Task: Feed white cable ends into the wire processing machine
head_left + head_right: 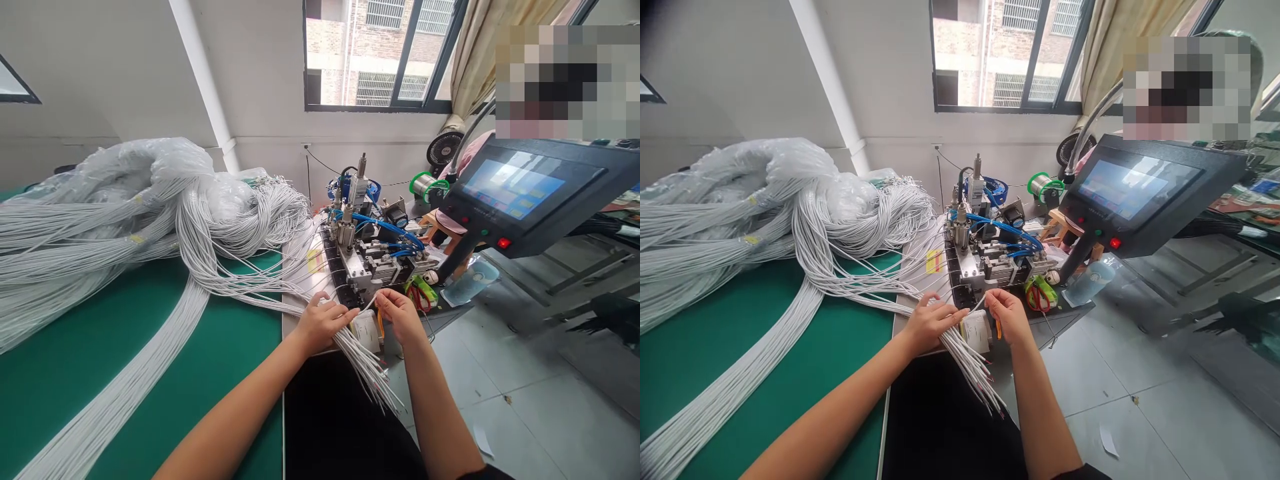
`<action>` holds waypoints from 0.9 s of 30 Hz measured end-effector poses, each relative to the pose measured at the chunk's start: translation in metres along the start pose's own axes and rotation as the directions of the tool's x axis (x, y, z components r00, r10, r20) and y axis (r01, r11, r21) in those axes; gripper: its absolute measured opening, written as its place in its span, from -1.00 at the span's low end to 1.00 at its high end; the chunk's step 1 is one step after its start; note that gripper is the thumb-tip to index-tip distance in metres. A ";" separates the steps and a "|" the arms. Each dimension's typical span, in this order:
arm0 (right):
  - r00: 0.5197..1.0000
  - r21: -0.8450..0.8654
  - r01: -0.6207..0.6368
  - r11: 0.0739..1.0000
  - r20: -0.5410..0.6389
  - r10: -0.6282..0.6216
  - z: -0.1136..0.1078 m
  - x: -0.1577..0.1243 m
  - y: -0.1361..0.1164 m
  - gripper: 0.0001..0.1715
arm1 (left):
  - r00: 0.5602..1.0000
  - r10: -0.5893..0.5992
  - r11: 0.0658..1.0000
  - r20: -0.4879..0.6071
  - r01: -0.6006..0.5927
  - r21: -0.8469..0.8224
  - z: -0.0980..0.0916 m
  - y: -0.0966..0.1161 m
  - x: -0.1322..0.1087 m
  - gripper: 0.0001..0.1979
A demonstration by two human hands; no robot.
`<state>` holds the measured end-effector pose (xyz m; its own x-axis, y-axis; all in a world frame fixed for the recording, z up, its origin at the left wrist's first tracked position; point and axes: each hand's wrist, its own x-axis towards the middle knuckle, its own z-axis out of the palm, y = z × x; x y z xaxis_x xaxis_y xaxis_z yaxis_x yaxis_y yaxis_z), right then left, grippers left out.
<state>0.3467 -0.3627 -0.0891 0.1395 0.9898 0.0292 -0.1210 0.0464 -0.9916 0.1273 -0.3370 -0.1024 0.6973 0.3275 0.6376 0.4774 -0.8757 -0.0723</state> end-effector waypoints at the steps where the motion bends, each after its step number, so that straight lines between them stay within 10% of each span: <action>1: 1.000 0.022 -0.017 1.000 0.014 0.017 0.002 0.001 -0.001 -0.57 | 1.000 -0.004 1.000 0.000 0.004 -0.002 0.001 0.000 0.000 -0.67; 9: 0.999 -0.182 0.031 0.983 -0.007 -0.032 -0.002 0.009 -0.001 -0.62 | 0.995 -0.099 0.995 0.005 0.099 0.030 0.000 0.000 0.002 -0.61; 16: 0.979 -0.602 0.203 0.772 0.125 -0.160 -0.012 0.015 0.007 -0.64 | 0.978 -0.210 0.975 0.008 0.208 0.078 0.000 0.003 0.005 -0.64; 27: 0.985 -0.477 0.139 0.868 0.159 -0.071 -0.009 0.029 0.026 -0.65 | 0.959 -0.277 0.960 0.057 0.274 0.062 0.005 0.003 0.005 -0.61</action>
<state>0.3565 -0.3339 -0.1150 -0.0099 0.9928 0.1190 0.3832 0.1136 -0.9166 0.1348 -0.3361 -0.1037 0.5668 0.5772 0.5879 0.6823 -0.7288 0.0577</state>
